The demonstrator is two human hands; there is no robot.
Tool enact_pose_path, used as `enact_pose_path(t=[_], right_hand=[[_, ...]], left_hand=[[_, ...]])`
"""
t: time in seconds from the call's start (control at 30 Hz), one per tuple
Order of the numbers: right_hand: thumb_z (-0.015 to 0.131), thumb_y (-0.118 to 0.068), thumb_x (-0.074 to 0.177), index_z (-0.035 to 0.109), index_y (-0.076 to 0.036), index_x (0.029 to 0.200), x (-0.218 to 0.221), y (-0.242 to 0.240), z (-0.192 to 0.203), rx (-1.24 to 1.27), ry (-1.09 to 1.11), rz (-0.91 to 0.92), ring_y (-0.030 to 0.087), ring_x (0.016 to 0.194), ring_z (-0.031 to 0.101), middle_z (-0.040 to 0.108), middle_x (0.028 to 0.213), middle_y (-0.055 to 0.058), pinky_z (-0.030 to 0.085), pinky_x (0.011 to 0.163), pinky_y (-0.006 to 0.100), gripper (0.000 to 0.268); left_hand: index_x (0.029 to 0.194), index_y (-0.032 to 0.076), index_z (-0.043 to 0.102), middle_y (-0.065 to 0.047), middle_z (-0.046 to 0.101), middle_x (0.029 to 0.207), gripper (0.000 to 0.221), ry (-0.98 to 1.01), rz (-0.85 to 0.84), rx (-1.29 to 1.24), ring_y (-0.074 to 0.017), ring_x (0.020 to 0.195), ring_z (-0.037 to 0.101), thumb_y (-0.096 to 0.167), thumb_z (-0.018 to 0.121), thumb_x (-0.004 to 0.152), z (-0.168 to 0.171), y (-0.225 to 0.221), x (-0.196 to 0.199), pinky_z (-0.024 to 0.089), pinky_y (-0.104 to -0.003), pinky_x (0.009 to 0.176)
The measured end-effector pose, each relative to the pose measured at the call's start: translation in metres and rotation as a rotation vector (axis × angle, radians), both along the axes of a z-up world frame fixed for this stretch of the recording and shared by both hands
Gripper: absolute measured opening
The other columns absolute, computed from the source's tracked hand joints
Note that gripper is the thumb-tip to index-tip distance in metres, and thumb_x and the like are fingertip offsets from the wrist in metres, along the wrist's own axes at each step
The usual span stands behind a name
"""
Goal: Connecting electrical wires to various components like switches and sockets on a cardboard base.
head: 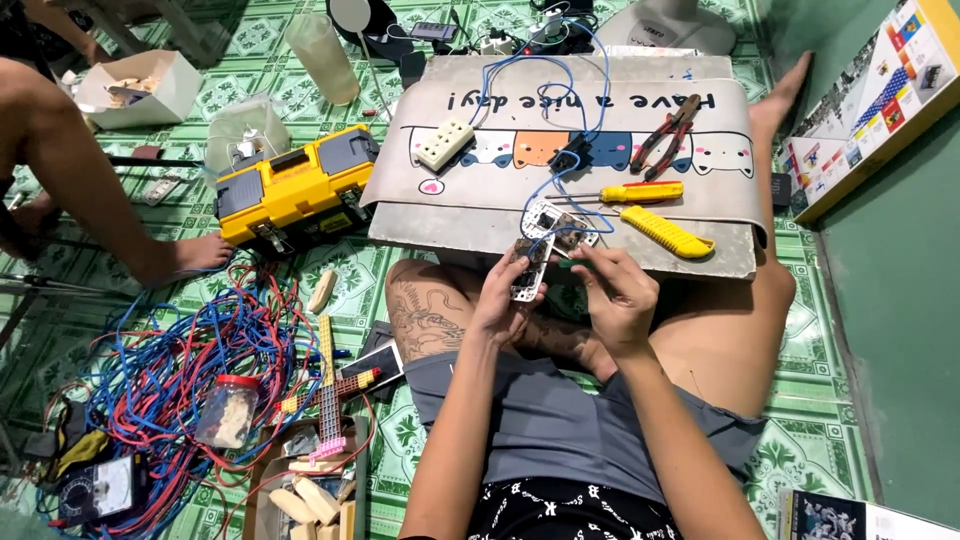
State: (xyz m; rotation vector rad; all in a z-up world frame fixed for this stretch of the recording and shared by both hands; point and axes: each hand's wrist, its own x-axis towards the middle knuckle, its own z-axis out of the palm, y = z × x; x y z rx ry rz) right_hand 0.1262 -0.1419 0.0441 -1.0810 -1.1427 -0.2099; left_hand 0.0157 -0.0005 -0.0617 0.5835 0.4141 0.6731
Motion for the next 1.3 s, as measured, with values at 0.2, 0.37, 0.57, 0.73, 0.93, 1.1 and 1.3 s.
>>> enact_pose_path(t=[0.2,0.37,0.57,0.73,0.93,1.1,1.3], right_hand=[[0.059,0.01,0.101,0.061,0.009,0.135,0.001,-0.005,0.018,-0.106,0.017,0.071,0.038,0.108,0.072,0.073,0.119,0.026,0.059,0.084,0.047,0.035],[0.069,0.008,0.095,0.068,0.006,0.128,0.003,0.002,0.004,-0.08,0.041,0.047,0.032,0.101,0.074,0.073,0.113,0.02,0.061,0.08,0.041,0.032],[0.069,0.016,0.092,0.074,0.005,0.118,-0.001,0.003,0.005,-0.021,0.097,0.079,0.034,0.09,0.076,0.072,0.097,0.022,0.064,0.071,0.04,0.029],[0.059,0.011,0.1,0.062,0.011,0.132,-0.003,0.0,-0.003,-0.051,0.093,0.086,0.038,0.105,0.073,0.074,0.108,0.026,0.063,0.081,0.045,0.033],[0.065,-0.001,0.102,0.067,0.011,0.127,0.0,0.005,-0.015,-0.022,0.055,-0.003,0.031,0.097,0.074,0.072,0.107,0.021,0.06,0.076,0.039,0.028],[0.078,0.002,0.092,0.077,0.004,0.114,-0.004,0.004,-0.006,0.009,0.049,-0.03,0.028,0.081,0.072,0.067,0.089,0.017,0.059,0.072,0.037,0.022],[0.061,0.005,0.101,0.069,0.01,0.123,-0.012,-0.002,0.01,-0.045,0.049,0.029,0.036,0.095,0.075,0.075,0.102,0.022,0.058,0.081,0.043,0.024]], left_hand=[[0.142,0.012,0.054,-0.021,0.067,0.098,0.047,-0.01,0.006,-0.011,-0.0353,0.064,0.074,0.009,0.064,0.096,0.021,-0.013,0.0,0.068,-0.039,0.057],[0.144,0.013,0.054,-0.021,0.067,0.097,0.048,-0.008,-0.01,0.003,-0.0353,0.066,0.074,0.009,0.064,0.097,0.018,-0.011,0.0,0.068,-0.039,0.057],[0.145,0.014,0.054,-0.022,0.069,0.096,0.05,-0.026,-0.018,-0.014,-0.0353,0.066,0.075,0.009,0.064,0.096,0.016,-0.01,-0.002,0.068,-0.039,0.057],[0.145,0.013,0.053,-0.024,0.069,0.095,0.051,-0.039,-0.024,-0.014,-0.0357,0.067,0.075,0.009,0.064,0.096,0.016,-0.009,-0.003,0.068,-0.04,0.058],[0.146,0.012,0.053,-0.02,0.066,0.092,0.052,-0.025,-0.001,-0.041,-0.036,0.064,0.074,0.008,0.065,0.095,0.024,-0.012,-0.003,0.068,-0.04,0.055],[0.147,0.01,0.051,-0.021,0.066,0.094,0.055,-0.021,0.015,-0.059,-0.0359,0.064,0.074,0.009,0.067,0.094,0.023,-0.012,-0.003,0.068,-0.04,0.056],[0.147,0.01,0.05,-0.019,0.065,0.098,0.055,-0.033,0.013,-0.044,-0.0357,0.064,0.073,0.009,0.067,0.094,0.022,-0.012,-0.002,0.068,-0.04,0.056]])
